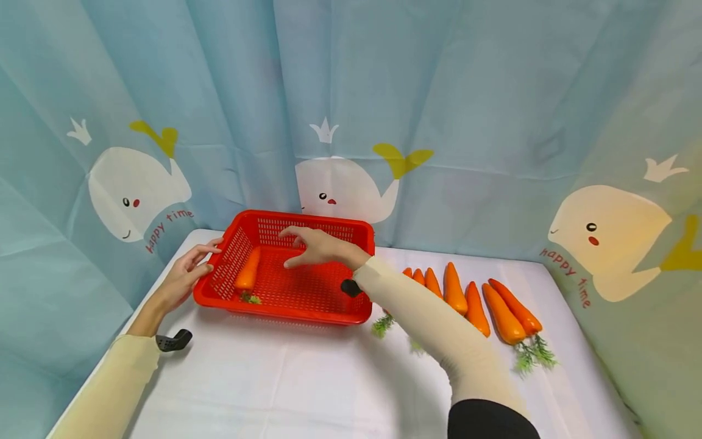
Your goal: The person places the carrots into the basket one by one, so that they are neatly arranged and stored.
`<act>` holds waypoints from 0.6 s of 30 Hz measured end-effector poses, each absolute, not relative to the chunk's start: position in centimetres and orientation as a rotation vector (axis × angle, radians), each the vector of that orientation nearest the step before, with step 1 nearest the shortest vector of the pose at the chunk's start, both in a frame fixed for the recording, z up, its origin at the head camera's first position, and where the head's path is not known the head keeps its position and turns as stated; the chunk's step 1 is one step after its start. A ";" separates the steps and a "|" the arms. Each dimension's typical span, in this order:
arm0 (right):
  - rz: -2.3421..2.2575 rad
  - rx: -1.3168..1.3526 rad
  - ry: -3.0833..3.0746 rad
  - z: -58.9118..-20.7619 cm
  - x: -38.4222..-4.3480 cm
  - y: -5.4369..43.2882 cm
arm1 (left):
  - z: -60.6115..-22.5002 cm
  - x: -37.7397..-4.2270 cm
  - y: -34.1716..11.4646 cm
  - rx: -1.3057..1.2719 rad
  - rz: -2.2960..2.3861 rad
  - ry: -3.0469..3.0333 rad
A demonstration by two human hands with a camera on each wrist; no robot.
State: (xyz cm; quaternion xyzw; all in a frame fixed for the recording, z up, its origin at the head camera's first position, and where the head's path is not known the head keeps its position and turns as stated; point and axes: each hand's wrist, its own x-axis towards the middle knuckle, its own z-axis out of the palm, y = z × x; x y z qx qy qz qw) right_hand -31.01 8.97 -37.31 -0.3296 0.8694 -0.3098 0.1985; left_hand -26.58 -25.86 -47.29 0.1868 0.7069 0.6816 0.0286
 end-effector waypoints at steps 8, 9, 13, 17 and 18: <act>-0.915 -1.150 2.632 -35.4 -28.6 16.0 | -47.5 -26.9 -25.9 0.579 2.101 2.186; -0.940 -1.149 2.648 -35.3 -28.2 16.9 | -47.5 -26.9 -25.9 0.585 2.100 2.187; -1.042 -1.120 2.678 -34.6 -26.7 20.9 | -47.6 -27.0 -25.8 0.599 2.105 2.189; -1.069 -1.030 2.720 -34.1 -25.4 24.8 | -47.5 -27.0 -26.0 0.597 2.111 2.198; -1.063 -1.002 2.736 -34.0 -25.1 25.7 | -47.4 -26.9 -26.0 0.591 2.114 2.206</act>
